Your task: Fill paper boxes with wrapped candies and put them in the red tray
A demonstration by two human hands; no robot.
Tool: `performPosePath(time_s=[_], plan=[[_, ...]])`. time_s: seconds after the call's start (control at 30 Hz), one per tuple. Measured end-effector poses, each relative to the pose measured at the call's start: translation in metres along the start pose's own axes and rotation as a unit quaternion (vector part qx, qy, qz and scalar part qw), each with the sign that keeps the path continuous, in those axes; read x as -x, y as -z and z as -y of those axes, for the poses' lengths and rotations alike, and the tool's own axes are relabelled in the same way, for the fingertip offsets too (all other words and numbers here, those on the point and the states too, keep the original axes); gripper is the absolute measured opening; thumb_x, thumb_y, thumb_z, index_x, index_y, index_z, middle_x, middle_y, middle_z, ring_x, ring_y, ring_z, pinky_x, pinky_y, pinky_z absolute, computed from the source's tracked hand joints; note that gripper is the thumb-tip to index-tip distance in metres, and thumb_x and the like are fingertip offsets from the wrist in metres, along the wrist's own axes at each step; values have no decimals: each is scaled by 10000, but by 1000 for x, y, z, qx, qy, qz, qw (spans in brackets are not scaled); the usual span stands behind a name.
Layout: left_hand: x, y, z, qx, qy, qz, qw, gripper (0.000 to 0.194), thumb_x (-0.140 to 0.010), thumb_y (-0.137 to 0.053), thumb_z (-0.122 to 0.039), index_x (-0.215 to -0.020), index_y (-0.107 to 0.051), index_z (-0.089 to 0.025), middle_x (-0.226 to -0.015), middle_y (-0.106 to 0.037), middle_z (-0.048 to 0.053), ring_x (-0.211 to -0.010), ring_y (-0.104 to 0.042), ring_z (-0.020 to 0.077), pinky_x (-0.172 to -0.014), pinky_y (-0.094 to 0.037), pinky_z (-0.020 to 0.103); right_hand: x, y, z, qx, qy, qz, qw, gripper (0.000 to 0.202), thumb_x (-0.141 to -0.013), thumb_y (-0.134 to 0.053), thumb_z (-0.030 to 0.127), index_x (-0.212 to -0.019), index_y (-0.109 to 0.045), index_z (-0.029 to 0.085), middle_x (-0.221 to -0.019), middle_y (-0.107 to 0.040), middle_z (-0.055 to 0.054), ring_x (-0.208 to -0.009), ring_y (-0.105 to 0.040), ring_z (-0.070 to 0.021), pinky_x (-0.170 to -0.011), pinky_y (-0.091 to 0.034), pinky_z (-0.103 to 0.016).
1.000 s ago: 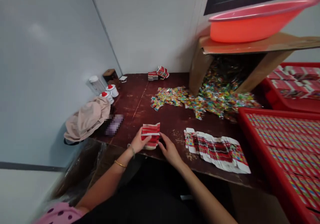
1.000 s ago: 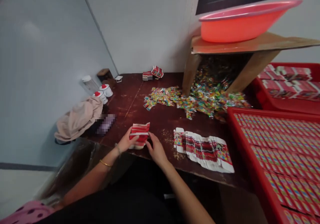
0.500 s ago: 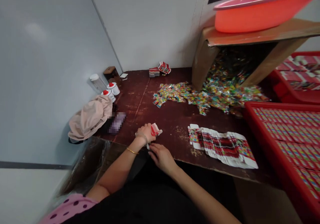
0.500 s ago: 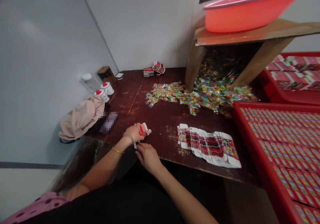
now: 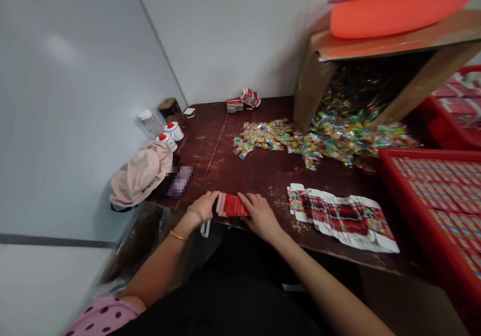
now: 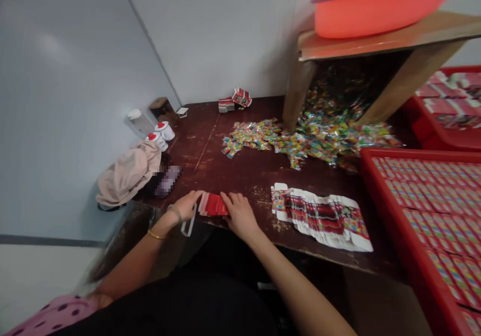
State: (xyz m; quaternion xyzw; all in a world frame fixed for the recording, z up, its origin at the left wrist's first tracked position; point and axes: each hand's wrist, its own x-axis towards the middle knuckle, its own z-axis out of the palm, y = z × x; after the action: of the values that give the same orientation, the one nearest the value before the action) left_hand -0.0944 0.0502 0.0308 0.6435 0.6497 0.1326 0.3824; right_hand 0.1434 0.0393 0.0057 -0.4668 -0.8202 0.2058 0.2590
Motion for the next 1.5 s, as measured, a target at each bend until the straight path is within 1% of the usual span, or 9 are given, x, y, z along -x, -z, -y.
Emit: performPosePath(time_s=[0.07, 0.2, 0.37, 0.47, 0.63, 0.93, 1.2, 1.33, 1.5], plan=[[-4, 5, 14, 77, 27, 11, 997, 428, -629, -586, -83, -1047, -609, -174, -968, -600, 84, -882, -603, 213, -782, -485, 358, 4, 7, -11, -181, -108, 11, 977, 638, -738, -677, 301, -1336, -488, 180, -1239, -585, -135, -1121, -514, -309, -984, -388, -467], [-14, -23, 11, 200, 28, 30, 979, 391, -729, -532, -187, -1116, -547, -137, -904, -606, 68, -570, -554, 88, -523, -463, 227, 12, 17, -24, -528, -271, 126, 795, 482, -799, -600, 488, -1124, -631, 134, -1011, -707, -117, -925, -653, -256, -870, -500, -410], [-25, -61, -24, 391, -3, 74, 918, 476, -816, -486, -330, -1265, -472, -174, -990, -633, 93, -498, -507, 44, -423, -358, 161, 21, 26, -22, -653, -319, 152, 670, 380, -836, -572, 454, -1042, -654, 147, -1015, -718, -116, -941, -674, -229, -875, -523, -403], [-30, -61, -36, 490, -6, 132, 862, 508, -783, -568, -389, -1247, -520, -187, -982, -648, 81, -465, -477, 30, -387, -304, 156, 24, 28, -22, -591, -317, 144, 728, 415, -816, -577, 499, -981, -676, 131, -962, -730, -128, -906, -684, -243, -876, -515, -410], [-38, -62, -43, 358, 44, 84, 929, 628, -663, -741, -299, -1237, -530, -158, -823, -653, 29, -366, -420, 17, -337, -234, 169, 26, 27, -32, -418, -318, 9, 851, 421, -687, -695, 472, -943, -659, 140, -875, -734, -99, -869, -668, -275, -800, -519, -390], [-43, -90, -66, 299, 35, 106, 948, 476, -660, -726, -462, -987, -632, -129, -570, -533, -59, -324, -322, 12, -341, -216, 177, 14, 29, -55, -279, -373, -72, 882, 528, -757, -623, 502, -1113, -539, 122, -808, -694, -88, -670, -647, -201, -564, -488, -284], [-61, -47, -34, 210, 23, 8, 977, 396, -593, -783, -394, -838, -647, -114, -478, -486, -68, -396, -377, 55, -417, -271, 191, 24, 47, -39, -8, -390, -32, 920, 683, -770, -627, 522, -1280, -447, 104, -1065, -637, -222, -974, -631, -352, -800, -445, -424], [-65, -45, -19, 159, -1, -44, 986, 362, -614, -763, -333, -893, -668, -125, -540, -545, -39, -531, -491, 105, -548, -373, 220, 26, 45, -32, 137, -291, -87, 943, 529, -853, -533, 477, -1197, -536, 75, -1262, -509, -291, -1121, -522, -414, -888, -399, -506], [-70, -40, -24, 99, -20, -64, 993, 369, -578, -769, -279, -917, -686, -160, -550, -526, -54, -558, -487, 118, -599, -384, 243, 3, 18, -26, 159, -77, -75, 981, 472, -883, -525, 399, -1326, -494, 237, -1432, -434, -137, -1329, -321, -365, -1066, -202, -571]])
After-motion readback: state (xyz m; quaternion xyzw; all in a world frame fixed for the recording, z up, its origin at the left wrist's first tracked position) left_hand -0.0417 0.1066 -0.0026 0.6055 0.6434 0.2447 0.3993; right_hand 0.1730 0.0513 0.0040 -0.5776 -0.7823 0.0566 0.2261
